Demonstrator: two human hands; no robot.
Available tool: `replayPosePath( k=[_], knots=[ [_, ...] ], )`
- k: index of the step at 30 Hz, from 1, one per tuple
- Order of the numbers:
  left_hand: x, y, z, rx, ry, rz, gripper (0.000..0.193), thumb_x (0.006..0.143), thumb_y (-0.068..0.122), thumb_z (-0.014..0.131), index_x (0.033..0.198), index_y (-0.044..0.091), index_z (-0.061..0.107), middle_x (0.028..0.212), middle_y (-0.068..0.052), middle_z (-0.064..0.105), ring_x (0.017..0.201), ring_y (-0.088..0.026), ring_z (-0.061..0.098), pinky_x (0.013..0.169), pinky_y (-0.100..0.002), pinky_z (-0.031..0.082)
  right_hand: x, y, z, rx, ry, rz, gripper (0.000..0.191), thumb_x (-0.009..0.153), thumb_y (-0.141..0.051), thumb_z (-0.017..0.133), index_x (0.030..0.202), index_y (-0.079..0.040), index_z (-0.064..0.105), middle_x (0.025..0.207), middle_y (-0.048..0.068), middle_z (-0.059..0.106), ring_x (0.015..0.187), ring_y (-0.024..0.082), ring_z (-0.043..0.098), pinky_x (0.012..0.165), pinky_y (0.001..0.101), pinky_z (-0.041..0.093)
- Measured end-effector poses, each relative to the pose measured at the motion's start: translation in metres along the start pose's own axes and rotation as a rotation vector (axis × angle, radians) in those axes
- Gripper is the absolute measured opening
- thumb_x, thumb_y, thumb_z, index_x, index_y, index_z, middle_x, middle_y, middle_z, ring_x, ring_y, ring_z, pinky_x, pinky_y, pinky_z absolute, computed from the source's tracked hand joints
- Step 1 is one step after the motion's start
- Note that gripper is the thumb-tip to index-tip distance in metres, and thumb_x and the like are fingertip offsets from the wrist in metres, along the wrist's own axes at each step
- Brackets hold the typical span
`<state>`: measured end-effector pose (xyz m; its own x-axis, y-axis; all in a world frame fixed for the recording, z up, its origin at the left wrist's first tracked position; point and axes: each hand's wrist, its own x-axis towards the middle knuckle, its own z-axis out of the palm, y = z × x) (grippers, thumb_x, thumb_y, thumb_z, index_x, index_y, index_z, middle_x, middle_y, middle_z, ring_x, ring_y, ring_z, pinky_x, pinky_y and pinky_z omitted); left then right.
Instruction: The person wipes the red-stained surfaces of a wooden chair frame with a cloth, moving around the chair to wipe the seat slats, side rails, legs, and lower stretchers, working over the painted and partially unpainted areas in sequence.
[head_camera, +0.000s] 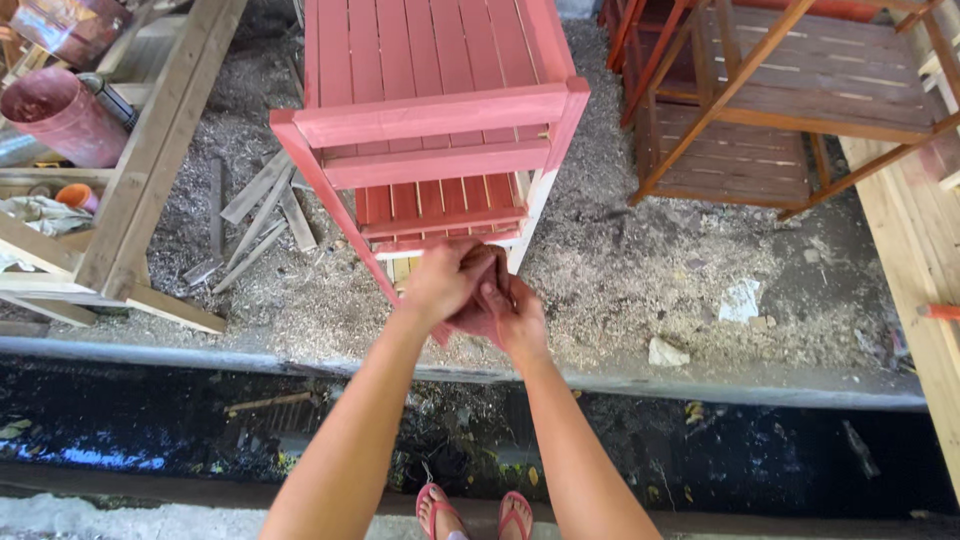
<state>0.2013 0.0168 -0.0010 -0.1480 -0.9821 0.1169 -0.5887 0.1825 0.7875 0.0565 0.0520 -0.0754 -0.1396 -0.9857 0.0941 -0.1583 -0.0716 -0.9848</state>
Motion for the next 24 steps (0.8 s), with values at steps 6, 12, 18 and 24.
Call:
replayPosePath(
  k=[6, 12, 18, 24],
  knots=[
    [0.01, 0.014, -0.042, 0.037, 0.006, 0.014, 0.029, 0.087, 0.034, 0.074, 0.105, 0.013, 0.079, 0.097, -0.013, 0.077, 0.09, -0.032, 0.075, 0.08, -0.043, 0.057, 0.018, 0.009, -0.022, 0.001, -0.109, 0.073, 0.025, 0.103, -0.019, 0.064, 0.112, 0.002, 0.072, 0.09, 0.007, 0.071, 0.082, 0.014, 0.057, 0.076, 0.0291, 0.05],
    [0.018, -0.015, -0.044, -0.221, 0.04, 0.053, 0.028, 0.084, 0.027, 0.076, 0.103, 0.007, 0.079, 0.098, -0.009, 0.081, 0.087, -0.019, 0.079, 0.081, -0.034, 0.062, 0.01, 0.023, -0.026, 0.276, -0.277, 0.541, 0.032, 0.093, -0.021, 0.072, 0.115, 0.002, 0.07, 0.098, 0.009, 0.073, 0.088, 0.022, 0.066, 0.073, 0.0393, 0.049],
    [0.01, -0.061, -0.032, -0.17, 0.135, -0.412, 0.03, 0.087, 0.028, 0.079, 0.105, 0.004, 0.073, 0.095, -0.012, 0.076, 0.082, -0.021, 0.073, 0.079, -0.035, 0.059, 0.001, 0.01, -0.019, 0.939, -0.273, 0.231, 0.032, 0.099, -0.02, 0.074, 0.119, 0.004, 0.067, 0.119, 0.015, 0.069, 0.115, 0.027, 0.062, 0.106, 0.0423, 0.048],
    [-0.019, -0.092, 0.034, -0.599, 0.0, -0.397, 0.026, 0.092, 0.027, 0.07, 0.106, 0.005, 0.069, 0.096, -0.008, 0.075, 0.079, -0.016, 0.07, 0.068, -0.031, 0.058, 0.0, -0.031, 0.009, 1.008, -0.325, 0.065, 0.054, 0.092, -0.03, 0.074, 0.136, -0.006, 0.054, 0.148, 0.018, 0.058, 0.142, 0.038, 0.05, 0.119, 0.0493, 0.042]
  ],
)
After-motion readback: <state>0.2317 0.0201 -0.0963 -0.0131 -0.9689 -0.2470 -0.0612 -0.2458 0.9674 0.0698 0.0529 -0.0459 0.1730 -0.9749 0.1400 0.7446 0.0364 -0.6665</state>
